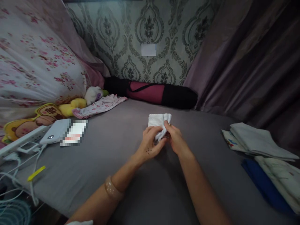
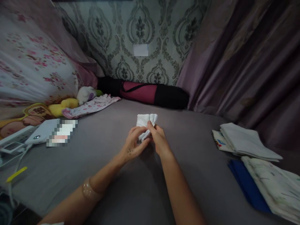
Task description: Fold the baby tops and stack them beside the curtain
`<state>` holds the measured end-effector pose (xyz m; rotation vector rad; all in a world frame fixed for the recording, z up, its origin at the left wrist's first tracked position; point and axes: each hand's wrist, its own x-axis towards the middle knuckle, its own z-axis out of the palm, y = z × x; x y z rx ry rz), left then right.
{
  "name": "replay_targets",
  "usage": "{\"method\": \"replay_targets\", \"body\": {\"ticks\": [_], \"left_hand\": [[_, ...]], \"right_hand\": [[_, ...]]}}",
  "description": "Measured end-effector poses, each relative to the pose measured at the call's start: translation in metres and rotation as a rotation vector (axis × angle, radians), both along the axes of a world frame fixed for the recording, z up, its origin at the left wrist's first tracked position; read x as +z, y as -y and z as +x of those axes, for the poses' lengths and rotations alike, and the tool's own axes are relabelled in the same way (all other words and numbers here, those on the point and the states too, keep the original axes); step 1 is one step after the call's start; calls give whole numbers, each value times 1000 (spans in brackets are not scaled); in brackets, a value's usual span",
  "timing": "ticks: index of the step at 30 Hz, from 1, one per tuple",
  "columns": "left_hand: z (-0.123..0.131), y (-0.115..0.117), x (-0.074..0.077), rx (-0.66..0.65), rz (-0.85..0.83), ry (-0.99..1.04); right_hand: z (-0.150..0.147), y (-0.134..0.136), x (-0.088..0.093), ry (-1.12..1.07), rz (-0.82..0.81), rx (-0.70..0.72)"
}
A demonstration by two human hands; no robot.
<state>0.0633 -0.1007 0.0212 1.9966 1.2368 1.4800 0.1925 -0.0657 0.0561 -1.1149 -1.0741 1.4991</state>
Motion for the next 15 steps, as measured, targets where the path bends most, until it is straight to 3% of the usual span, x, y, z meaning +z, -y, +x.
{"method": "replay_targets", "body": {"ticks": [4, 7, 9, 13, 15], "left_hand": [[4, 8, -4, -178, 126, -201], [4, 9, -5, -295, 113, -116], [1, 5, -5, -225, 27, 56], [-12, -13, -12, 217, -315, 409], [-22, -24, -19, 208, -517, 590]], "right_hand": [[4, -10, -7, -69, -87, -143], [9, -16, -16, -29, -148, -220], [11, -18, -21, 12, -139, -233], [8, -18, -23, 2, -78, -175], [6, -17, -23, -54, -75, -131]]}}
